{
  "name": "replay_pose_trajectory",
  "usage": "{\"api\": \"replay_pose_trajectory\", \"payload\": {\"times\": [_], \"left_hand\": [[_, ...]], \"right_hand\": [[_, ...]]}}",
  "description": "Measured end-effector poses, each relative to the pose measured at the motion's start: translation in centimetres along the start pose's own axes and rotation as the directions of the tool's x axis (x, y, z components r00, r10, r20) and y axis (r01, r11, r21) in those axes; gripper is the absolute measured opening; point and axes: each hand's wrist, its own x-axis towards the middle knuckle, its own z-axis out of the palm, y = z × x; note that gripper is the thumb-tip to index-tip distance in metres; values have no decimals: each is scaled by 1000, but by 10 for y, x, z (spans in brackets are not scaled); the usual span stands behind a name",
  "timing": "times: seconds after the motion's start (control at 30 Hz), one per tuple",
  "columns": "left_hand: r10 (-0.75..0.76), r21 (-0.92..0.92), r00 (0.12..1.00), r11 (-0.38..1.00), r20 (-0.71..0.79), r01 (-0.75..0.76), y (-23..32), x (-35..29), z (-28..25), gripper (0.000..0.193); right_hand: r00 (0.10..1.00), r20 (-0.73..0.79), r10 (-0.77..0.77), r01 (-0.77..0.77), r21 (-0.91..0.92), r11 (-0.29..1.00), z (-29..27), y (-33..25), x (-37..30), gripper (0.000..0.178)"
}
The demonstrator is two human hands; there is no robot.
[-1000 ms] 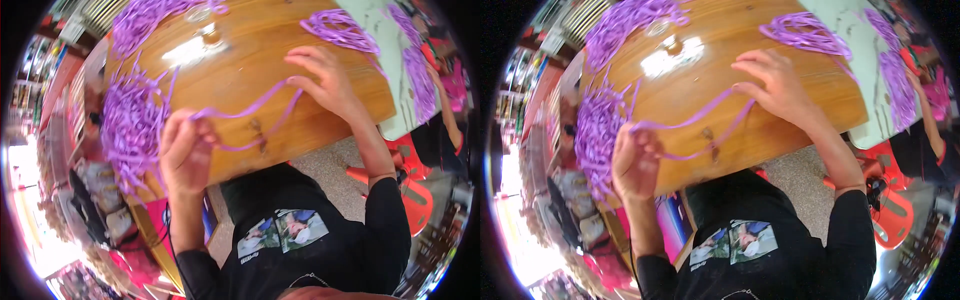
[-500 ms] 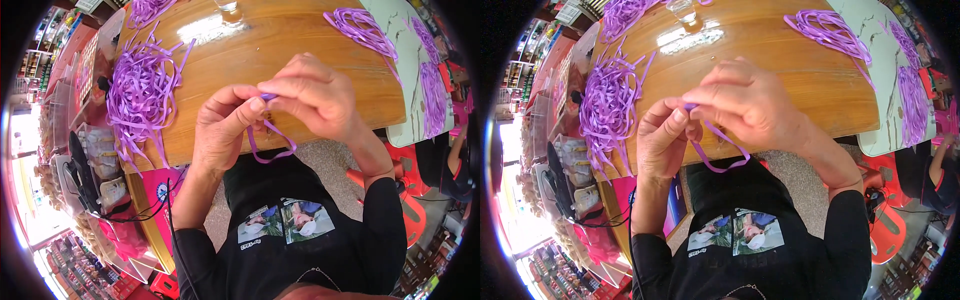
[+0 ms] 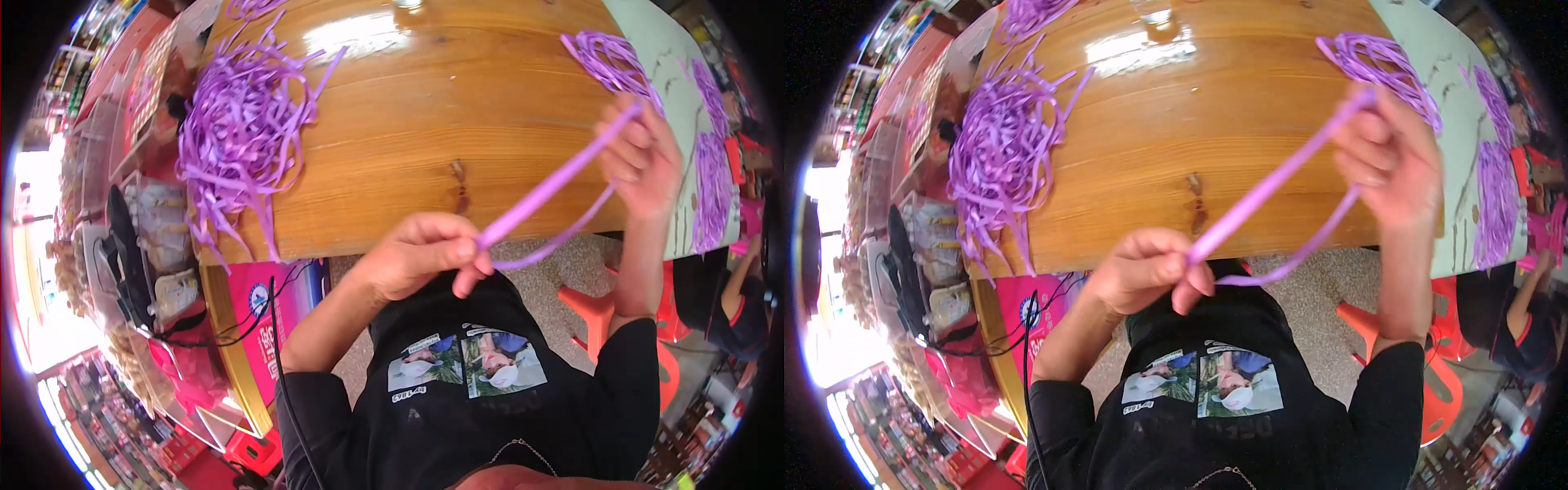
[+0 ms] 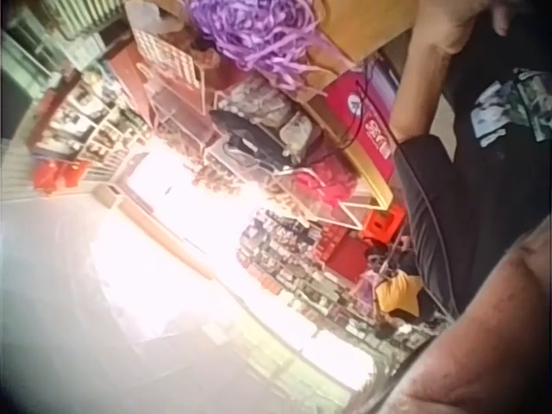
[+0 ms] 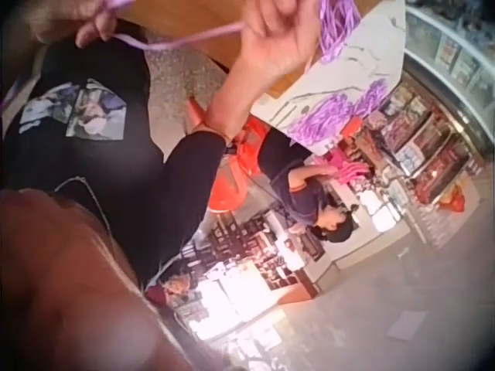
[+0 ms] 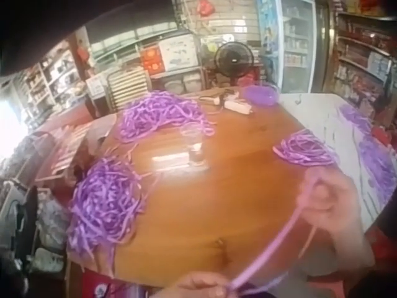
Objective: The person picks up a purple ribbon from a pile on a wooden table and ties a knot at one end by hand. They then repeatedly fold and loop the ribbon around the initial knot to form a flower shape, occasionally dipping their fingers into a glass of water.
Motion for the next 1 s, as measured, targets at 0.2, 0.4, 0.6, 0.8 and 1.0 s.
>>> {"api": "replay_pose_trajectory", "payload": {"times": [0.2,0.4,0.6,0.8,1.0], "left_hand": [[178,-285,980,947,86,-147,-16,4,-8,28],[453,-257,891,858,-25,-444,-20,3,-11,20],[589,-280,796,747,-142,-603,-10,5,-9,17],[576,-605,815,626,-67,-492,-11,-4,-14,26],[491,-465,862,796,122,-388,-22,-6,-14,36]], "right_hand": [[990,-43,-134,135,24,991,-11,-17,-17,14],[987,-49,-151,155,102,983,-33,-3,3,19],[992,10,-127,127,64,990,-43,6,2,18],[987,-44,-157,162,139,977,-51,20,4,15],[981,-67,-184,195,224,955,-45,0,-10,16]]}}
